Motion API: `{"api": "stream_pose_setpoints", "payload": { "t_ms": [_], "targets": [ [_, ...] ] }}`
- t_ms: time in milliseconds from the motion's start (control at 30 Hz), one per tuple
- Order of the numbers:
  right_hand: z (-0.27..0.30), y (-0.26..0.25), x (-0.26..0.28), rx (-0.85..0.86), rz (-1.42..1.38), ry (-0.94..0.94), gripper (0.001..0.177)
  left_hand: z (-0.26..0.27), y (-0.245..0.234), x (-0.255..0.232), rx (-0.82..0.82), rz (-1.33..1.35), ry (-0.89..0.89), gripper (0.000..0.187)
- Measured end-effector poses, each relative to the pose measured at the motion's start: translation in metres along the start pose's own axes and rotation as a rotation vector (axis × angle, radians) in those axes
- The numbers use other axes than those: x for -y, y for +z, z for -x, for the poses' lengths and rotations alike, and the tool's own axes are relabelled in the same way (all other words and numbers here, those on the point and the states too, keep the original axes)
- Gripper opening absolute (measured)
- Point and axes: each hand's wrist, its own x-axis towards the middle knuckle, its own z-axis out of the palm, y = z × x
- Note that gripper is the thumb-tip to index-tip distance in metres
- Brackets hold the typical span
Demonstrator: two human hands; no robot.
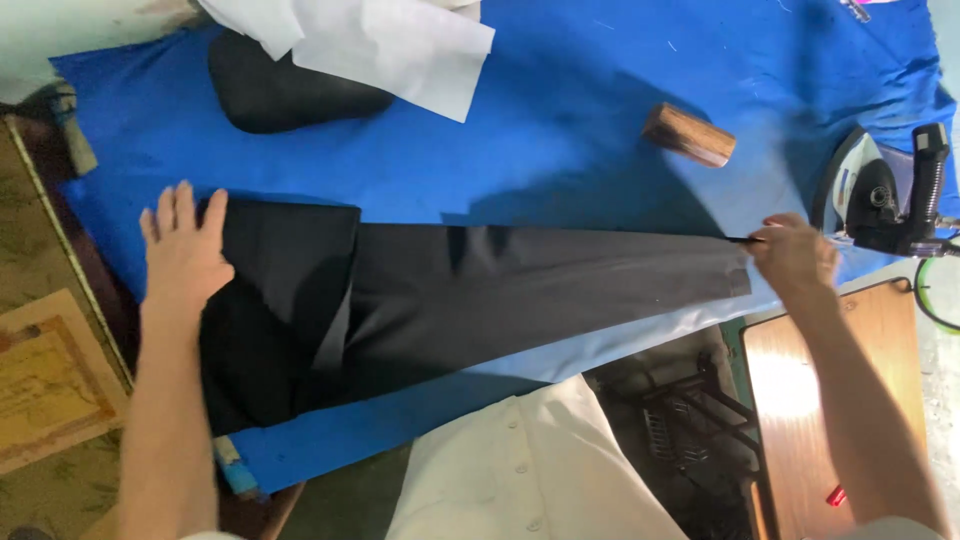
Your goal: The person irons a black garment on a blue-covered table using a steam iron and a wooden pressing block. They repeatedly place a white protective sheet over the fabric, press with the block, and move the iron across the surface, adjusting the garment and sheet between passes.
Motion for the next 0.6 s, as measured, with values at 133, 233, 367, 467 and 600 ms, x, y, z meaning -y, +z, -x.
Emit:
{"api": "stream_pose_setpoints", "payload": {
  "t_ms": [133, 233, 367, 467, 600],
  "targets": [
    [0.038, -0.027, -0.007, -0.03, 0.064, -0.008, 0.045, -0.023, -0.006, -0.01, 0.1, 0.008, 0.018, 0.102],
    [0.047, -0.011, -0.029, -0.171, -0.096, -0.019, 0.059, -0.038, -0.008, -0.01, 0.35, -0.089, -0.086, 0.098],
    [0.074, -0.018, -0.021, -0.235, -0.218, -0.046, 0.03, -0.043, 0.001, 0.004, 0.378, 0.165, -0.161, 0.071],
    [0.071, -0.006, -0.02, -0.219, -0.301, -0.05, 0.024, -0.023, -0.025, -0.036, -0.245, 0.126, -0.073, 0.042],
    [0.06, 0.01, -0.009, -0.199, -0.263, -0.067, 0.024, 0.012, -0.02, -0.159, -0.481, -0.006, -0.256, 0.064]
  ]
}}
